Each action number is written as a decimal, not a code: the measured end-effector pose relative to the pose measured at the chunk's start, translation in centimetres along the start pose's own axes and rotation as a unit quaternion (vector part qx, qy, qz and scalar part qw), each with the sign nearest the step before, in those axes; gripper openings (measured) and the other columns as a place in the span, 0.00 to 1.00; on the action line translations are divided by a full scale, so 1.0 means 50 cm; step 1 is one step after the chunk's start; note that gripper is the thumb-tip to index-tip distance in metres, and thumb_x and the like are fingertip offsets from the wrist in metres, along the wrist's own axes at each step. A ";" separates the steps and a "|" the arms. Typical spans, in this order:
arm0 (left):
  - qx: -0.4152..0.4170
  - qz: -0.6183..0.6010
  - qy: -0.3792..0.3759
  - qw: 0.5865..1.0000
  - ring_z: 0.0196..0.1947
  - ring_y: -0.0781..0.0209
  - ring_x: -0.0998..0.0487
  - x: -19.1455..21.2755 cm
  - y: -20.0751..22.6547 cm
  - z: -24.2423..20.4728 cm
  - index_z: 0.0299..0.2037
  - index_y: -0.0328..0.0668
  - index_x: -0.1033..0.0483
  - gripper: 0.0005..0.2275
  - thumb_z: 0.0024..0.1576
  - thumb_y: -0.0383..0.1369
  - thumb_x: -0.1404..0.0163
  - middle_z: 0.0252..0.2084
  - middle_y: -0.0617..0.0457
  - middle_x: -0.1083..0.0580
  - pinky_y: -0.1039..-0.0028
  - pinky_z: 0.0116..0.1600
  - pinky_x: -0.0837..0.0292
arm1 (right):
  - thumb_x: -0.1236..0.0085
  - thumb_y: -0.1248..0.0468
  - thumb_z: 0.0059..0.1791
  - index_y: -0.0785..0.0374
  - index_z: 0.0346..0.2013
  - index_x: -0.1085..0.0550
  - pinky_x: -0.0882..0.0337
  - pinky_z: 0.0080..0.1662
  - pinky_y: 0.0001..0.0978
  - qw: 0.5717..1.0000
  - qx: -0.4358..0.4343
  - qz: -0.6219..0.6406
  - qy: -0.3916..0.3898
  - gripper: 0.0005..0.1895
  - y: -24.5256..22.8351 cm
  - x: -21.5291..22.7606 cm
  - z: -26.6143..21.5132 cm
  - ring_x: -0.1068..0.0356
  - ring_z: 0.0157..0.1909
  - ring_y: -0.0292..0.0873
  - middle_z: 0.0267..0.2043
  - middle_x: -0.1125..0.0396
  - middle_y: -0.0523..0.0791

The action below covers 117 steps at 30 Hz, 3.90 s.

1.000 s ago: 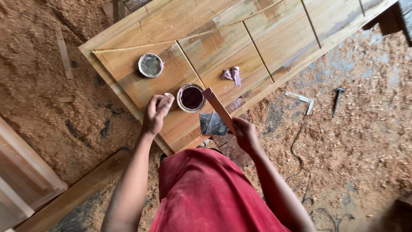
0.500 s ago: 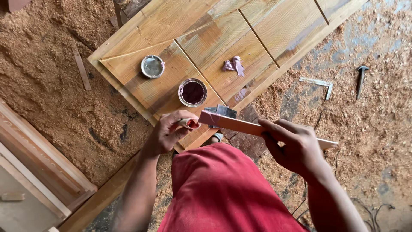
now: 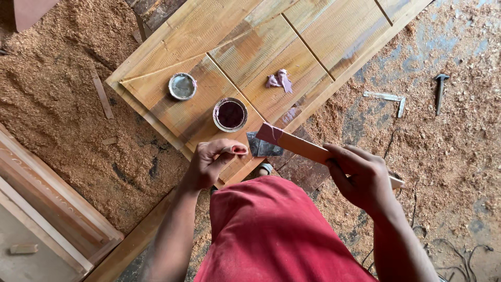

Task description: The person scoops a pinkish paste from a can onto a wooden board, then uses a putty knife to spread and press the paste into the grooves of a large wooden panel. The person repeatedly scoops more paste and continues filling the grooves across the panel surface.

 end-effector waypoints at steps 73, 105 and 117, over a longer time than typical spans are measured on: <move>-0.056 0.078 0.074 0.993 0.26 0.68 0.19 -0.055 0.065 0.020 0.34 0.31 0.23 0.09 0.62 0.23 0.56 0.27 0.50 0.21 0.78 0.30 0.23 | 0.39 0.70 0.48 0.66 0.53 0.23 0.21 0.40 0.27 0.994 -0.057 0.055 -0.072 0.17 0.047 -0.007 -0.020 0.21 0.40 0.37 0.41 0.22 0.48; -0.056 0.211 0.076 0.973 0.18 0.59 0.22 -0.046 0.107 0.035 0.33 0.36 0.23 0.07 0.60 0.26 0.54 0.20 0.48 0.26 0.68 0.25 0.29 | 0.36 0.69 0.47 0.65 0.55 0.22 0.26 0.31 0.23 0.949 -0.245 0.156 -0.127 0.20 0.181 -0.092 -0.071 0.30 0.27 0.30 0.32 0.23 0.43; -0.114 0.433 0.066 0.892 0.18 0.54 0.24 -0.046 0.148 0.046 0.29 0.40 0.26 0.03 0.55 0.27 0.49 0.19 0.49 0.27 0.64 0.24 0.29 | 0.38 0.65 0.48 0.70 0.52 0.21 0.23 0.31 0.29 0.889 -0.296 0.305 -0.172 0.18 0.249 -0.197 -0.091 0.26 0.29 0.37 0.33 0.22 0.48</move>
Point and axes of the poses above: each hand's wrist, its own z-axis towards the middle knuckle, its own x-axis out of the back of the hand, y = z × x, the point moved 10 cm from there along z, towards the middle knuckle
